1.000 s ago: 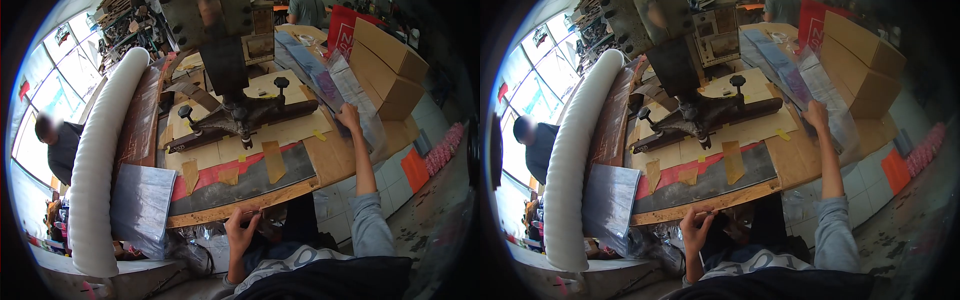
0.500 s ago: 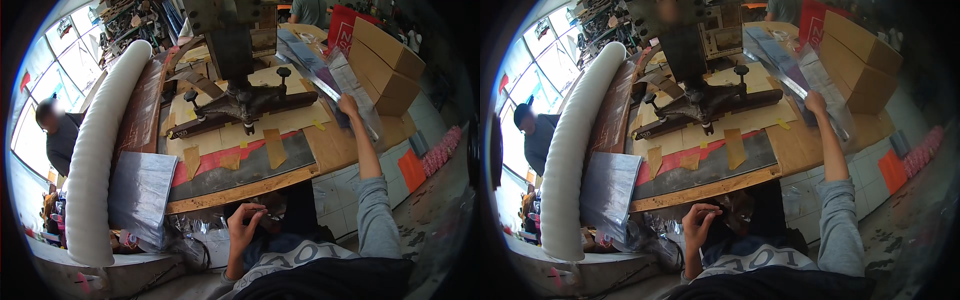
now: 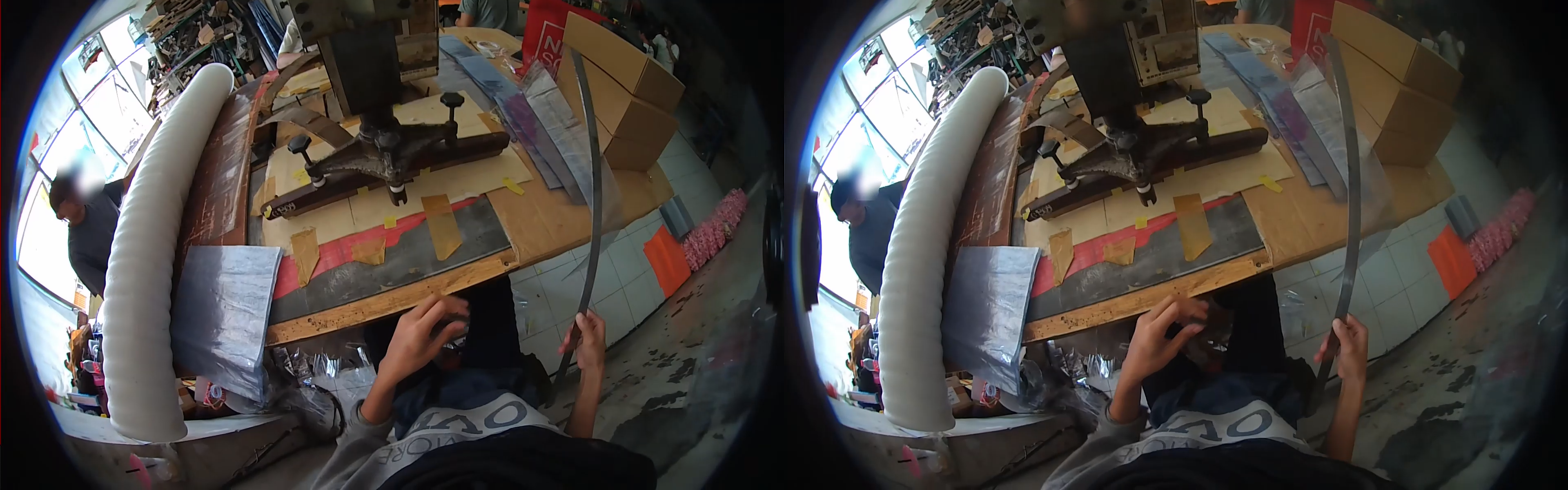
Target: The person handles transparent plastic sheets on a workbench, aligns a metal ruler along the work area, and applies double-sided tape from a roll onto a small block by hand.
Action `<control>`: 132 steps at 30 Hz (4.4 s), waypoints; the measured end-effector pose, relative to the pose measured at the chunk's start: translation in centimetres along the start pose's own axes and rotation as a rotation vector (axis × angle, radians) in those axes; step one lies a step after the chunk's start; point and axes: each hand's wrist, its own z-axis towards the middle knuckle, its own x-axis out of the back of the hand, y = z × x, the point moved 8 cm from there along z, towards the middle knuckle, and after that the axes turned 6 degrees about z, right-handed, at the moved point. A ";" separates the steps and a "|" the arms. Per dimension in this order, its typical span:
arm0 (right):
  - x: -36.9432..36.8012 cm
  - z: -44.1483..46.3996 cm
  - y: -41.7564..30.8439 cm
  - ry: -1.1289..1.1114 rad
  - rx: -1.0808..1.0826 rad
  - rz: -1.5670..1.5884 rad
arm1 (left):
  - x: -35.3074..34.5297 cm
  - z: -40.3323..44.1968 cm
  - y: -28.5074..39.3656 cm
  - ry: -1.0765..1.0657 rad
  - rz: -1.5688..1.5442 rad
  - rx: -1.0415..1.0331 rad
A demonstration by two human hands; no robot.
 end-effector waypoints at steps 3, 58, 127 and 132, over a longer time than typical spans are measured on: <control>0.2 -1.5 -1.6 -0.002 0.012 -0.010 | -1.9 2.3 1.6 -0.094 0.051 -0.141; -7.9 23.3 -4.2 0.105 0.309 -0.585 | -23.1 -16.1 -33.3 -0.796 0.300 0.715; -8.8 24.0 -3.4 0.091 0.334 -0.796 | -24.0 -20.7 -36.6 -0.572 0.304 0.719; -8.7 24.5 -3.1 0.071 0.316 -0.835 | -26.6 -20.9 -36.1 -0.570 0.316 0.746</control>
